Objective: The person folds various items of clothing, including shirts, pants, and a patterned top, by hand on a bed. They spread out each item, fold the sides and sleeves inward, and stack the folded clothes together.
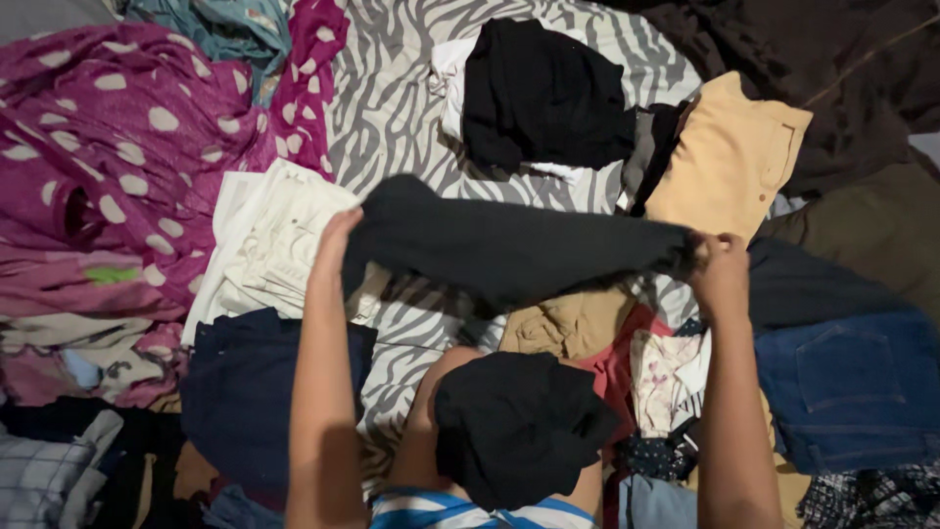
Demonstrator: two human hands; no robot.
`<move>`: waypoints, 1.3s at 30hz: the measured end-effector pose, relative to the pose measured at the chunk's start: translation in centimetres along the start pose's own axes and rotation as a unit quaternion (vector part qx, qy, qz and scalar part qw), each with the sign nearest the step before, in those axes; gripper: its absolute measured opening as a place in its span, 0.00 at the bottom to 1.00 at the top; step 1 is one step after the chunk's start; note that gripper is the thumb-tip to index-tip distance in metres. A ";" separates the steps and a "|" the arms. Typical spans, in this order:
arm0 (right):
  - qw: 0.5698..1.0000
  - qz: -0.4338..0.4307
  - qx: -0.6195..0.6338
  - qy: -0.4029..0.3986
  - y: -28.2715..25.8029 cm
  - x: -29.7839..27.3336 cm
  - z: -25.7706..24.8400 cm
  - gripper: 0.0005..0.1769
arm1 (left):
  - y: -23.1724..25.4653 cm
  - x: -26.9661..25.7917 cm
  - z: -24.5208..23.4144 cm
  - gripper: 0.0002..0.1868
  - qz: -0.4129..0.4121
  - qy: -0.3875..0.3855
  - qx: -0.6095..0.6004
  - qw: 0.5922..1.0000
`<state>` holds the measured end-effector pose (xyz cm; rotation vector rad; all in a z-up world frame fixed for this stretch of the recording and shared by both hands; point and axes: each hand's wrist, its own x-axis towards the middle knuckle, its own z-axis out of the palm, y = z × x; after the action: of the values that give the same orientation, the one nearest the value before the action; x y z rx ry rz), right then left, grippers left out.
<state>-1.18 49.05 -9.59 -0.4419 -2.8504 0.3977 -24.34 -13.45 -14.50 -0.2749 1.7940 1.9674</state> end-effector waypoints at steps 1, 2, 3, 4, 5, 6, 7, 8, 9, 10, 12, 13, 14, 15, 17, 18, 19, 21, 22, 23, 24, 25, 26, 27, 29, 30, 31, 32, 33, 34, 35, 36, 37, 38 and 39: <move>1.000 0.000 0.001 0.000 0.0 -0.4 0.5 0.27 | -2.2 -0.1 0.1 0.19 -0.030 0.029 -0.054 0.998; 0.998 0.034 0.037 -0.039 -0.1 -1.1 1.5 0.27 | -4.3 -0.4 -0.1 0.21 -0.059 0.059 -0.107 0.991; 0.992 0.068 0.071 -0.078 -0.1 -2.0 2.6 0.27 | -6.6 -1.1 0.5 0.27 -0.054 0.082 -0.079 0.992; 0.979 0.078 0.141 -0.128 -0.7 -3.0 4.5 0.30 | -8.7 -1.7 1.5 0.33 -0.050 0.104 -0.051 0.992; 0.958 0.089 0.208 -0.177 -1.7 -4.4 6.6 0.34 | -10.1 -2.3 2.5 0.39 -0.127 0.118 0.036 0.984; 0.941 -0.001 0.273 -0.198 -3.1 -5.8 8.7 0.28 | -11.3 -3.0 3.0 0.45 -0.203 0.130 0.122 0.963; 0.894 0.103 0.300 -0.316 -4.8 -7.3 10.5 0.28 | -12.6 -3.7 3.8 0.45 -0.204 0.128 0.121 0.963; 0.891 -0.026 0.267 -0.366 -6.6 -9.0 11.9 0.17 | -13.8 -4.2 5.1 0.50 -0.118 0.126 0.271 0.947; 0.878 0.009 0.221 -0.424 -8.2 -10.4 13.1 0.21 | -14.5 -4.7 5.6 0.56 -0.028 0.121 0.413 0.902; 0.854 -0.007 0.269 -0.446 -9.7 -11.1 14.2 0.20 | -15.1 -5.1 5.9 0.56 -0.029 0.122 0.413 0.902; 0.823 -0.082 0.296 -0.477 -12.4 -11.9 16.1 0.23 | -16.4 -5.7 7.7 0.61 0.085 0.260 0.501 0.821; 0.819 -0.139 0.274 -0.485 -13.7 -11.7 17.0 0.27 | -16.7 -5.7 8.4 0.61 0.084 0.260 0.501 0.821; 0.774 -0.120 0.311 -0.538 -14.8 -11.7 17.8 0.32 | -16.9 -5.7 9.0 0.59 0.027 0.274 0.493 0.826; 0.724 -0.101 0.346 -0.588 -15.9 -11.4 18.5 0.37 | -16.9 -5.4 9.4 0.58 -0.030 0.286 0.482 0.827; 0.722 -0.120 0.323 -0.600 -18.0 -11.6 19.7 0.39 | -16.3 -4.3 9.8 0.54 -0.115 0.320 0.372 0.863; 0.719 -0.139 0.300 -0.611 -18.8 -11.7 20.2 0.41 | -16.0 -3.9 9.8 0.51 -0.199 0.346 0.255 0.881; 0.718 -0.141 0.302 -0.611 -19.3 -11.8 20.6 0.41 | -15.8 -3.6 9.5 0.51 -0.198 0.349 0.255 0.880; 0.774 -0.199 0.140 -0.584 -20.2 -12.3 21.0 0.36 | -15.3 -3.2 9.0 0.44 -0.239 0.364 -0.128 0.891; 0.774 -0.201 0.140 -0.584 -20.4 -12.8 21.1 0.36 | -15.3 -3.4 8.4 0.44 -0.238 0.365 -0.129 0.891; 0.795 -0.194 0.084 -0.569 -20.5 -13.1 21.1 0.31 | -15.4 -3.8 7.8 0.41 -0.221 0.309 -0.125 0.916; 0.812 -0.187 0.029 -0.552 -20.4 -13.4 21.0 0.29 | -15.6 -4.1 7.2 0.39 -0.202 0.252 -0.121 0.939; 0.813 -0.187 0.027 -0.551 -20.4 -13.6 20.9 0.29 | -15.6 -4.3 6.8 0.39 -0.200 0.252 -0.122 0.939; 0.827 -0.184 0.030 -0.530 -20.3 -13.8 20.7 0.28 | -15.6 -4.4 6.6 0.37 -0.227 0.235 -0.145 0.934; 0.841 -0.181 0.034 -0.509 -20.4 -13.8 20.6 0.29 | -15.5 -4.4 6.5 0.36 -0.254 0.218 -0.167 0.927; 0.865 -0.138 0.046 -0.481 -19.7 -14.2 20.0 0.23 | -15.3 -4.3 6.7 0.34 -0.238 0.200 -0.207 0.927; 0.885 -0.093 0.058 -0.453 -19.3 -14.5 19.5 0.18 | -15.3 -4.4 6.7 0.32 -0.224 0.182 -0.246 0.925; 0.887 -0.093 0.058 -0.449 -19.0 -14.6 19.1 0.18 | -15.1 -4.2 6.6 0.32 -0.221 0.180 -0.245 0.927; 0.922 -0.082 0.157 -0.345 -18.4 -15.0 18.3 0.12 | -14.9 -4.2 6.6 0.34 -0.223 0.172 -0.238 0.930; 0.937 -0.073 0.251 -0.230 -17.9 -14.7 17.7 0.09 | -14.5 -4.0 6.7 0.36 -0.224 0.162 -0.216 0.936; 0.939 -0.078 0.251 -0.224 -17.7 -14.5 17.1 0.09 | -14.3 -4.0 6.6 0.38 -0.227 0.153 -0.182 0.945; 0.947 -0.027 0.267 -0.175 -17.5 -14.5 16.4 0.11 | -14.0 -4.0 6.5 0.40 -0.231 0.145 -0.139 0.952; 0.950 0.023 0.284 -0.126 -17.3 -13.9 15.9 0.14 | -13.7 -4.0 6.5 0.42 -0.223 0.135 -0.059 0.963; 0.951 0.021 0.284 -0.122 -16.9 -13.4 15.1 0.14 | -13.4 -4.2 6.4 0.44 -0.220 0.127 0.018 0.967; 0.902 0.122 0.394 -0.129 -16.3 -12.8 14.1 0.12 | -12.9 -4.2 6.4 0.46 -0.188 0.117 0.113 0.968; 0.830 0.223 0.492 -0.137 -15.9 -13.0 12.8 0.12 | -12.6 -4.5 6.6 0.48 -0.140 0.102 0.197 0.965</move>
<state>3.35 27.35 -19.20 -0.8343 -2.2617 1.9951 -13.60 -7.34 -22.84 -0.5780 2.0948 1.3959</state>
